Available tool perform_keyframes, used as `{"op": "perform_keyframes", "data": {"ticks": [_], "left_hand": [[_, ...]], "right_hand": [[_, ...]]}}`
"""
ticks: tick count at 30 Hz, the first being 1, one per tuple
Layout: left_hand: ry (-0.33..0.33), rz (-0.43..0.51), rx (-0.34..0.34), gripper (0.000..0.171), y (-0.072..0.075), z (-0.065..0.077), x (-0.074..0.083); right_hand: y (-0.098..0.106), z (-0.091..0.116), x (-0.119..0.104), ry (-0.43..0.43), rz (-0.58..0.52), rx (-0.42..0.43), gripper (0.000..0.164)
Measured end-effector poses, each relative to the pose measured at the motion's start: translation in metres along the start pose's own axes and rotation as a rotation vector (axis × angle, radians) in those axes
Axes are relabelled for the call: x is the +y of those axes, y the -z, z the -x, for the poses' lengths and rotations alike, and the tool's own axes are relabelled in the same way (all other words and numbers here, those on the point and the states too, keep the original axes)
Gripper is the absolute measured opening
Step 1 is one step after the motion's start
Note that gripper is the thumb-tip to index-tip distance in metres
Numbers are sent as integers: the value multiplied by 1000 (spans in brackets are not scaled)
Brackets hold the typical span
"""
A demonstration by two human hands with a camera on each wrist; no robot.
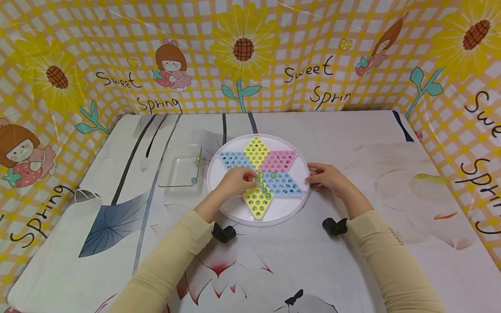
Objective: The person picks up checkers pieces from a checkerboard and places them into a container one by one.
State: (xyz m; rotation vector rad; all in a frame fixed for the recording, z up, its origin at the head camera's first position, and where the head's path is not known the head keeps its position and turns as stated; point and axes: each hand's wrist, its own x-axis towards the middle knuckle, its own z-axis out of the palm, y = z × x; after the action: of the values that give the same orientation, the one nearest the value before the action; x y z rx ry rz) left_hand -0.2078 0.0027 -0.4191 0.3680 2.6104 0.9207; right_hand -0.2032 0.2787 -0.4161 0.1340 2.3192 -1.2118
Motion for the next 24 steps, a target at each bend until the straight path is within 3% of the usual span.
{"op": "perform_keyframes", "data": {"ticks": [7,24], "left_hand": [[-22,-61,-29,27,2,1,2],[-40,-33,-14,19,1,1,-1]], "right_hand": [[-1,1,-1,-4,1,1,67],[-1,1,-2,-10,-1,9,67]]}}
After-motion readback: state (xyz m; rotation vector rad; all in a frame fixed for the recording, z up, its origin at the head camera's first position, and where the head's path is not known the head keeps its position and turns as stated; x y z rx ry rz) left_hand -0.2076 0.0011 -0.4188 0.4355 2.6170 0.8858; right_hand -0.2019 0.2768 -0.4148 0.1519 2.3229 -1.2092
